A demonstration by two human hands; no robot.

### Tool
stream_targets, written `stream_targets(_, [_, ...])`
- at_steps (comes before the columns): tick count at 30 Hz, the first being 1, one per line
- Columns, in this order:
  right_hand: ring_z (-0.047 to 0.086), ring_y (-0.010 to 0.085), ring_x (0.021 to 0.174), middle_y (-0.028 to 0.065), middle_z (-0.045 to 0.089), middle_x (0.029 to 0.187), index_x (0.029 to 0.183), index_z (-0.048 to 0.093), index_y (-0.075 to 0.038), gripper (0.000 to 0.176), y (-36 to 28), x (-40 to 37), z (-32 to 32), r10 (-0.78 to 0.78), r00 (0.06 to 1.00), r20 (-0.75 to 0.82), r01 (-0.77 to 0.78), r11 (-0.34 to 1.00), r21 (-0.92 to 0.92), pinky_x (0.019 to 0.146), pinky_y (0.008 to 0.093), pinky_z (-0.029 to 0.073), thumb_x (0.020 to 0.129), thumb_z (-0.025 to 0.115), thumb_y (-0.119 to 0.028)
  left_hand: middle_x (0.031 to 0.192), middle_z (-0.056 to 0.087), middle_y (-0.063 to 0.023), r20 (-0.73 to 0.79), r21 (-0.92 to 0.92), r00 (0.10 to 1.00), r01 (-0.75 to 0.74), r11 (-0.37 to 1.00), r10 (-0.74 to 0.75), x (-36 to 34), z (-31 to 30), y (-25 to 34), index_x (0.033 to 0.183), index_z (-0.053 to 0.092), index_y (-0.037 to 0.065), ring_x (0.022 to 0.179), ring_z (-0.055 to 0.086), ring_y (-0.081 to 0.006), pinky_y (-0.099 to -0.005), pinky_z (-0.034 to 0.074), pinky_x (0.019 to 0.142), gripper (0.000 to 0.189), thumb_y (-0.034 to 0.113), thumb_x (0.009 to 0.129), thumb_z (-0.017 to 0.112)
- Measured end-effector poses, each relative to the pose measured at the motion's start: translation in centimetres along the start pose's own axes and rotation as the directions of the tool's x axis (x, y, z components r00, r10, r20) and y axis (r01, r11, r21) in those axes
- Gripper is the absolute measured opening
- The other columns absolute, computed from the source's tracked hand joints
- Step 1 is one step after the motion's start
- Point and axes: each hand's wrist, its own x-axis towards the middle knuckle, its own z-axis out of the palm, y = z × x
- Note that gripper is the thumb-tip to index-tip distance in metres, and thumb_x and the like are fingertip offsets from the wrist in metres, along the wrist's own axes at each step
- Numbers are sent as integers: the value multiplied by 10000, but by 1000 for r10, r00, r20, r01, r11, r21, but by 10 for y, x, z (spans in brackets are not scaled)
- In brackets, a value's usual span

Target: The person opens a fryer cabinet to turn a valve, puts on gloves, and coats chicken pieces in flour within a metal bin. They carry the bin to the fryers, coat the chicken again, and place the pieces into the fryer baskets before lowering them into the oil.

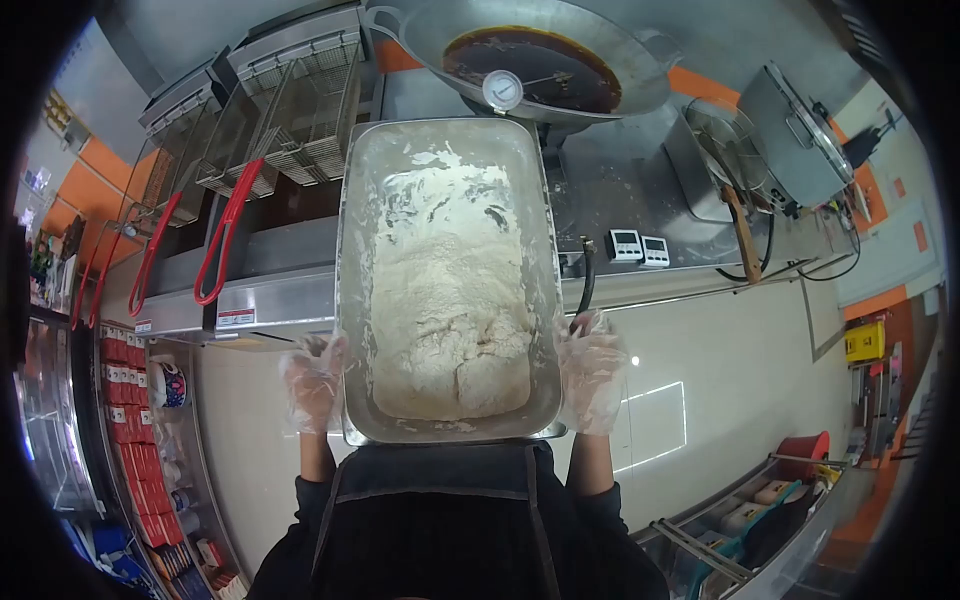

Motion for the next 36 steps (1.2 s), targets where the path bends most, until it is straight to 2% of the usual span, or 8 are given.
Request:
stream_targets(4, [588, 263, 660, 124, 586, 698, 878, 571, -70, 194, -55, 7, -4, -157, 987, -40, 136, 938, -320, 584, 364, 449, 835, 510, -249, 809, 612, -93, -197, 204, 851, -450, 870, 486, 7, -8, 28, 818, 594, 57, 746, 577, -219, -354, 447, 718, 246, 292, 838, 525])
stream_targets(9, [601, 266, 748, 146, 611, 762, 785, 601, -21, 140, 2, 45, 60, -589, 683, 432, 730, 552, -402, 694, 352, 456, 741, 485, -84, 974, 604, -114, 275, 38, 658, -736, 676, 701, 27, 100, -38, 907, 616, 78, 915, 568, -258, -363, 427, 819, 235, 246, 786, 505])
stream_targets(18, [579, 271, 720, 131, 588, 687, 673, 634, -35, 156, -2, 40, 81, -360, 431, 827, 902, 194, -386, 657, 347, 448, 682, 480, -54, 1016, 603, -93, 827, 225, 518, -660, 717, 218, 33, 82, 16, 956, 632, 117, 978, 554, -250, -355, 418, 845, 285, 270, 747, 514])
stream_targets(21, [551, 263, 690, 124, 557, 664, 681, 600, -21, 110, 0, 29, 74, -501, 628, 595, 778, 402, -483, 635, 355, 432, 660, 502, -68, 1026, 591, -92, 714, 191, 592, -678, 710, 373, 15, 86, -5, 923, 625, 91, 977, 548, -229, -329, 421, 847, 251, 227, 738, 525])
stream_targets(27, [535, 257, 704, 133, 537, 685, 740, 570, 1, 136, -1, 20, 66, -301, 539, 787, 835, 71, -545, 628, 349, 415, 678, 516, -107, 981, 608, -102, 532, 111, 738, -548, 829, 416, -20, 96, -18, 851, 649, 104, 984, 551, -236, -338, 421, 836, 245, 284, 744, 521])
stream_targets(30, [545, 261, 743, 131, 540, 707, 655, 572, -22, 137, -5, -11, 57, -523, 647, 555, 763, 424, -489, 655, 340, 427, 698, 512, -137, 973, 608, -105, 433, 69, 788, -512, 856, 437, -23, 104, -34, 823, 652, 98, 974, 556, -239, -337, 423, 832, 235, 275, 743, 519])
stream_targets(33, [554, 282, 732, 166, 555, 760, 830, 549, 39, 219, -42, -39, 49, -68, 625, 777, 565, 726, -391, 686, 399, 436, 723, 485, -141, 950, 608, -113, 622, 97, 674, -571, 815, 399, -3, 97, -25, 790, 651, 81, 912, 576, -265, -347, 434, 814, 224, 252, 742, 515])
stream_targets(36, [565, 278, 757, 161, 567, 789, 889, 538, 40, 236, 3, -66, 86, -328, 499, 802, 743, 638, -201, 731, 362, 442, 739, 464, -127, 914, 614, -128, 845, 225, 517, -576, 786, 137, 8, 100, -10, 936, 622, 73, 886, 581, -271, -344, 430, 812, 282, 248, 735, 531])
